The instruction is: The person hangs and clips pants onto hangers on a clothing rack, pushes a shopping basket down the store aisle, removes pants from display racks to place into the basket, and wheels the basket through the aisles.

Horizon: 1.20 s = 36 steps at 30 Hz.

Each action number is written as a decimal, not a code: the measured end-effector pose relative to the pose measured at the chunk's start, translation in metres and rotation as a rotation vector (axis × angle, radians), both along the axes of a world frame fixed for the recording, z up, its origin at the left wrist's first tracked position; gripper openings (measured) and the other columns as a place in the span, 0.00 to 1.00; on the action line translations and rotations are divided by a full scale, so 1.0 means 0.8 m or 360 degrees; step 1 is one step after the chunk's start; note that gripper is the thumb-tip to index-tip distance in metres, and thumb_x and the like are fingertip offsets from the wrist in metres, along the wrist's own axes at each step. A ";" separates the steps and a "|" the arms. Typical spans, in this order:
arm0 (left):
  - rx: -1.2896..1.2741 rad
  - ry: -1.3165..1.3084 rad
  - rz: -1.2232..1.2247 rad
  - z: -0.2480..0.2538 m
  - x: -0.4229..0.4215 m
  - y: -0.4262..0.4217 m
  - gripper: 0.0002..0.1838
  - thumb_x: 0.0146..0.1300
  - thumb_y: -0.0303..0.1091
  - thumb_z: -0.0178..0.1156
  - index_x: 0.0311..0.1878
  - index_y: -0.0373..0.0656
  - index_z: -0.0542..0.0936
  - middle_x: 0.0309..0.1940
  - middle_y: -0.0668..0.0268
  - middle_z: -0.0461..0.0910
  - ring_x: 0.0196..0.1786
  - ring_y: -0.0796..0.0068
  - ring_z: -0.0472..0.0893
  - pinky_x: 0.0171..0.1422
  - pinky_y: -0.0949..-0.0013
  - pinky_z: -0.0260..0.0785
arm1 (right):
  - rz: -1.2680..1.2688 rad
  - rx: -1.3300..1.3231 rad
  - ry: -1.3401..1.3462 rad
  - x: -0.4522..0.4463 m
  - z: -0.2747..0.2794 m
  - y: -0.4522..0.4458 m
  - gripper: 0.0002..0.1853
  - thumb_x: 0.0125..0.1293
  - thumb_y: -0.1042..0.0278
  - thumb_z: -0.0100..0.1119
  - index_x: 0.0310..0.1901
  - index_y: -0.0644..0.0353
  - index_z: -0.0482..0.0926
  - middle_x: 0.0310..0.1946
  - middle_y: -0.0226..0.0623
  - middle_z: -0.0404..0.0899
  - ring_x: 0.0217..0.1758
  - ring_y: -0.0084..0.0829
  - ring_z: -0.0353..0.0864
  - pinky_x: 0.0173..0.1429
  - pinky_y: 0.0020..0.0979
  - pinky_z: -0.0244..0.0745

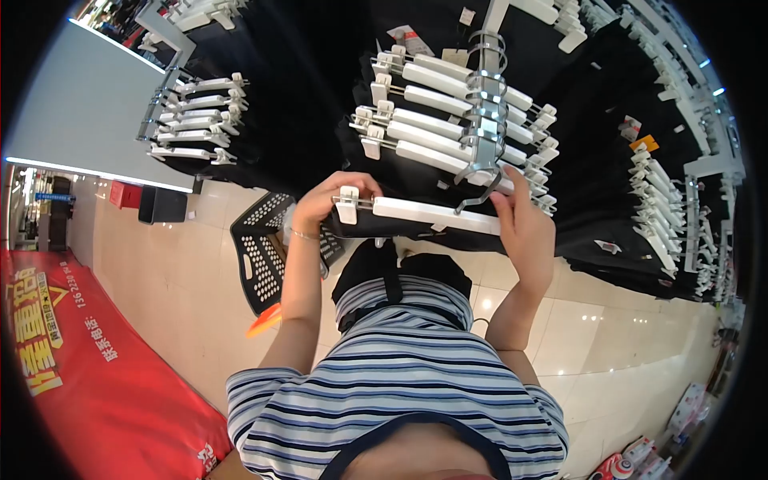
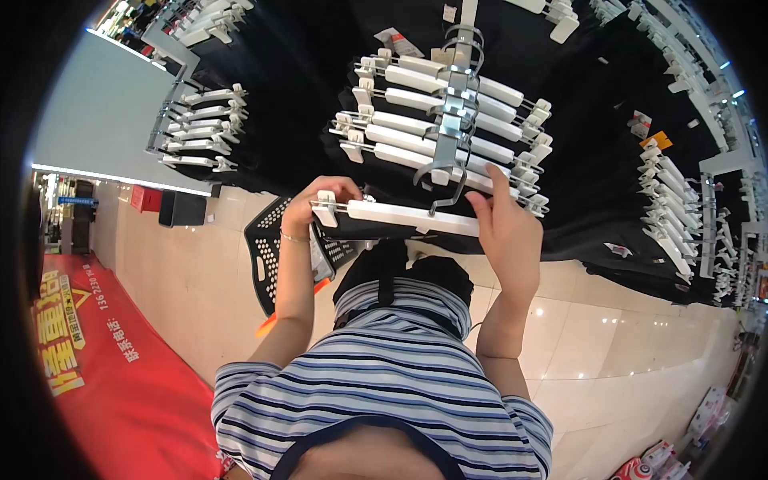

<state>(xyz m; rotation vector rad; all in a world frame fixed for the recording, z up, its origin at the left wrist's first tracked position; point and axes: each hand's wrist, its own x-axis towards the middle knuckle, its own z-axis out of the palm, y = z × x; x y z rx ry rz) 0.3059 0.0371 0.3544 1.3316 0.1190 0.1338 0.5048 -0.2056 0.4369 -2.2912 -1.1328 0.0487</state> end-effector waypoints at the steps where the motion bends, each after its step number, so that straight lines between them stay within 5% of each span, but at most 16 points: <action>1: -0.0026 -0.0019 -0.0044 0.022 0.010 0.003 0.13 0.63 0.35 0.53 0.40 0.33 0.78 0.28 0.67 0.79 0.30 0.84 0.74 0.36 0.80 0.66 | 0.0046 0.0014 -0.0031 0.005 -0.006 0.005 0.21 0.62 0.55 0.56 0.53 0.55 0.70 0.20 0.37 0.77 0.22 0.40 0.77 0.27 0.35 0.69; 3: 0.0012 -0.0022 0.0010 0.047 0.031 0.013 0.10 0.58 0.27 0.59 0.43 0.35 0.79 0.30 0.64 0.80 0.30 0.83 0.76 0.37 0.80 0.68 | 0.0155 0.0047 -0.0005 0.017 -0.005 0.009 0.20 0.62 0.57 0.56 0.54 0.53 0.68 0.20 0.38 0.78 0.22 0.41 0.78 0.26 0.35 0.69; 6: 0.0467 -0.0141 -0.0044 0.049 0.057 0.035 0.19 0.54 0.30 0.65 0.49 0.35 0.77 0.37 0.60 0.82 0.39 0.74 0.81 0.49 0.72 0.72 | 0.0122 -0.0116 0.0209 0.028 0.010 0.023 0.17 0.62 0.60 0.56 0.51 0.53 0.69 0.18 0.39 0.78 0.21 0.41 0.78 0.26 0.35 0.69; 12: 0.1024 -0.0203 0.0268 0.053 0.097 0.035 0.28 0.48 0.30 0.68 0.53 0.35 0.73 0.49 0.58 0.77 0.55 0.68 0.75 0.62 0.67 0.63 | -0.0221 0.0013 0.0004 0.040 0.004 0.077 0.09 0.59 0.63 0.58 0.39 0.54 0.72 0.13 0.36 0.76 0.20 0.40 0.78 0.25 0.35 0.68; 16: 0.0820 -0.0306 0.0455 0.036 0.123 0.034 0.26 0.50 0.30 0.68 0.52 0.36 0.70 0.49 0.60 0.76 0.55 0.69 0.74 0.62 0.67 0.63 | -0.0317 0.0114 -0.0104 0.058 -0.011 0.097 0.08 0.58 0.65 0.59 0.38 0.54 0.73 0.14 0.35 0.77 0.20 0.40 0.79 0.26 0.35 0.69; 20: 0.1214 -0.0141 0.0708 0.028 0.130 0.031 0.24 0.51 0.33 0.67 0.50 0.40 0.70 0.37 0.64 0.78 0.45 0.67 0.78 0.49 0.69 0.70 | -0.0349 0.0159 -0.0231 0.053 -0.011 0.103 0.06 0.58 0.67 0.58 0.37 0.53 0.76 0.15 0.36 0.78 0.20 0.40 0.79 0.27 0.36 0.71; 22: 0.1695 -0.0499 0.0899 0.032 0.126 0.031 0.20 0.48 0.32 0.68 0.44 0.41 0.73 0.36 0.65 0.78 0.41 0.67 0.78 0.47 0.68 0.69 | -0.0246 0.0230 -0.0405 0.049 -0.019 0.091 0.05 0.58 0.69 0.57 0.36 0.54 0.78 0.18 0.37 0.79 0.21 0.39 0.79 0.27 0.35 0.71; 23: 0.1935 -0.0684 0.0988 0.035 0.123 0.031 0.18 0.47 0.31 0.68 0.41 0.42 0.75 0.36 0.65 0.78 0.40 0.68 0.78 0.46 0.68 0.69 | -0.0083 0.0268 -0.0341 0.047 -0.021 0.083 0.13 0.53 0.74 0.59 0.42 0.60 0.78 0.31 0.41 0.79 0.34 0.41 0.79 0.37 0.33 0.70; 24: 0.2172 -0.0874 0.1074 0.040 0.120 0.031 0.16 0.45 0.31 0.69 0.38 0.42 0.76 0.36 0.66 0.78 0.38 0.68 0.78 0.45 0.68 0.69 | 0.0006 0.0241 -0.0386 0.044 -0.019 0.080 0.14 0.52 0.73 0.61 0.42 0.61 0.78 0.32 0.40 0.78 0.35 0.41 0.79 0.38 0.33 0.70; 28: 0.2573 -0.0699 0.1036 0.058 0.110 0.019 0.20 0.46 0.38 0.67 0.44 0.44 0.77 0.43 0.68 0.75 0.49 0.69 0.71 0.55 0.62 0.59 | 0.0280 0.0359 -0.0407 0.025 -0.004 0.079 0.21 0.45 0.70 0.70 0.42 0.64 0.77 0.38 0.39 0.74 0.43 0.42 0.72 0.44 0.35 0.67; 30: 0.2480 -0.0701 0.0888 0.051 0.110 0.022 0.22 0.46 0.40 0.67 0.45 0.42 0.76 0.44 0.66 0.73 0.48 0.67 0.70 0.51 0.63 0.60 | 0.0303 0.0423 -0.0387 0.017 -0.001 0.079 0.20 0.42 0.74 0.70 0.39 0.65 0.76 0.40 0.41 0.72 0.45 0.42 0.69 0.46 0.35 0.64; 36: 0.2331 -0.0842 0.0814 0.062 0.094 0.005 0.22 0.41 0.44 0.71 0.35 0.41 0.76 0.34 0.63 0.74 0.36 0.66 0.73 0.41 0.68 0.64 | 0.0213 0.0170 -0.0479 0.000 0.008 0.069 0.25 0.40 0.60 0.73 0.39 0.64 0.75 0.36 0.36 0.71 0.42 0.39 0.65 0.46 0.36 0.56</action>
